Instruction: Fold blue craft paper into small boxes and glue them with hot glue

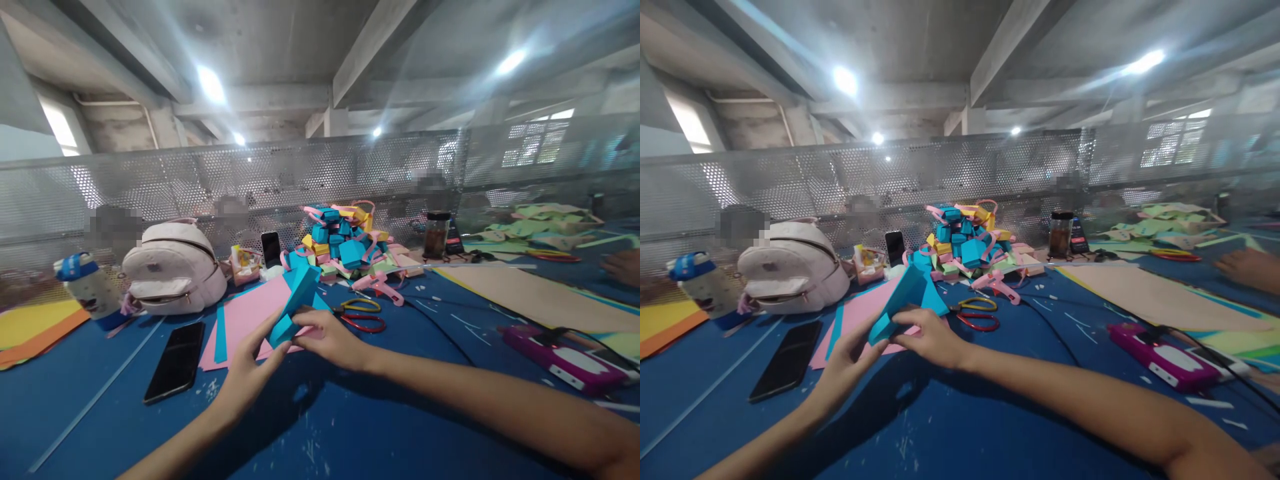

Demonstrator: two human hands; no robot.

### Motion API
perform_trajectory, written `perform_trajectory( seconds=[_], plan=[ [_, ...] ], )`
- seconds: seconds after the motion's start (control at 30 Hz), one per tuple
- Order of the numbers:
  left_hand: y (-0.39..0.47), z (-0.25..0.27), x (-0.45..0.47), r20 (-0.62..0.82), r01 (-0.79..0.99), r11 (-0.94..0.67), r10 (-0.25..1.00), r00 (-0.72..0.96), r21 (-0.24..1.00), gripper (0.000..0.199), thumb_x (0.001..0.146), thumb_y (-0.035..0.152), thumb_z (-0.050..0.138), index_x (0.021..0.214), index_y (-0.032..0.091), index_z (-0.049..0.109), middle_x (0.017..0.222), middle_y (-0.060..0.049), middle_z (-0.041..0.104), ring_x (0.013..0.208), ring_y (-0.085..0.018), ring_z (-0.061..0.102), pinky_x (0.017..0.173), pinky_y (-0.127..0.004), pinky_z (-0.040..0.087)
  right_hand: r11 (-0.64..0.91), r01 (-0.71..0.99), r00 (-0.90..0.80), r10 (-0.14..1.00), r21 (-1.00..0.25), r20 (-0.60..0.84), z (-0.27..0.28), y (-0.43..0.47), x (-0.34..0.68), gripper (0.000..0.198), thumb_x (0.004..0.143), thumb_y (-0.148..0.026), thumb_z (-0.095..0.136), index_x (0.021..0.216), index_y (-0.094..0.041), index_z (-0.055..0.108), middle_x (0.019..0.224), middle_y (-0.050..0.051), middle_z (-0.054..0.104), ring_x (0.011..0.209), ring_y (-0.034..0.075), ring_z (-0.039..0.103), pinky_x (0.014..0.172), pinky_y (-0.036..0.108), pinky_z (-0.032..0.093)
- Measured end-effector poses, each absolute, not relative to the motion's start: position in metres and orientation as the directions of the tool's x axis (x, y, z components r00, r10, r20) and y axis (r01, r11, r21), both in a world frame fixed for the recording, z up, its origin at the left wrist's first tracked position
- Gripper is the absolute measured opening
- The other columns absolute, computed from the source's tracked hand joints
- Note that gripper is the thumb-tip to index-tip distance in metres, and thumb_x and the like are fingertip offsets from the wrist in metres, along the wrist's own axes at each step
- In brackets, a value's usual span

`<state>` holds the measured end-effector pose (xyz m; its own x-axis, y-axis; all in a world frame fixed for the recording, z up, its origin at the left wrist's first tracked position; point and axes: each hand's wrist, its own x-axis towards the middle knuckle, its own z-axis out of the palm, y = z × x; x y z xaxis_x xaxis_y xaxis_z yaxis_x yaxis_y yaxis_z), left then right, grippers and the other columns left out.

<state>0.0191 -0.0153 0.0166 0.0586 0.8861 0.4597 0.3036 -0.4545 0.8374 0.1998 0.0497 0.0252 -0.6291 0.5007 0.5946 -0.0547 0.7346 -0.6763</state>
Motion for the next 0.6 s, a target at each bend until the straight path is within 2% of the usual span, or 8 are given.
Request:
perform_trajectory(
  seconds=[0.27, 0.43, 0.5, 0.6],
  plan=[
    [-0.012, 0.020, 0.020, 0.457, 0.365, -0.449, 0.887, 0.072, 0.815, 0.044, 0.085, 0.034, 0.069, 0.129, 0.030, 0.064, 0.137, -0.003, 0.062, 0.132, -0.028, 0.053, 0.115, -0.045, 0.036, 0.617, -0.058, -0.553, 0.635, -0.785, 0.540, 0.020, 0.051, 0.198, 0.021, 0.083, -0.032, 0.068, 0.095, -0.016, 0.073, 0.100, 0.007, 0.073, 0.098, 0.024, 0.066, 0.094, 0.040, 0.048],
    [-0.001, 0.018, 0.019, 0.544, 0.424, -0.523, 0.835, 0.081, 0.739, 0.046, 0.086, 0.030, 0.067, 0.131, 0.029, 0.061, 0.136, -0.004, 0.063, 0.128, -0.028, 0.056, 0.110, -0.043, 0.041, 0.538, -0.086, -0.491, 0.709, -0.838, 0.506, 0.019, 0.053, 0.195, 0.023, 0.084, -0.034, 0.064, 0.099, -0.018, 0.070, 0.104, 0.008, 0.070, 0.103, 0.024, 0.062, 0.094, 0.040, 0.047],
    [0.004, 0.019, 0.020, 0.579, 0.430, -0.554, 0.811, 0.085, 0.713, 0.044, 0.086, 0.028, 0.066, 0.130, 0.030, 0.062, 0.136, -0.003, 0.063, 0.126, -0.028, 0.057, 0.109, -0.042, 0.041, 0.495, -0.126, -0.479, 0.729, -0.860, 0.489, 0.020, 0.054, 0.195, 0.018, 0.084, -0.032, 0.061, 0.095, -0.018, 0.067, 0.098, 0.006, 0.068, 0.099, 0.022, 0.061, 0.089, 0.036, 0.048],
    [0.011, 0.021, 0.023, 0.622, 0.431, -0.599, 0.776, 0.105, 0.675, 0.046, 0.085, 0.024, 0.066, 0.130, 0.031, 0.062, 0.137, -0.003, 0.062, 0.128, -0.028, 0.055, 0.112, -0.042, 0.039, 0.467, -0.168, -0.484, 0.728, -0.868, 0.485, 0.024, 0.055, 0.193, 0.015, 0.085, -0.032, 0.059, 0.078, -0.018, 0.060, 0.080, 0.001, 0.059, 0.085, 0.018, 0.057, 0.079, 0.031, 0.046]
  ],
)
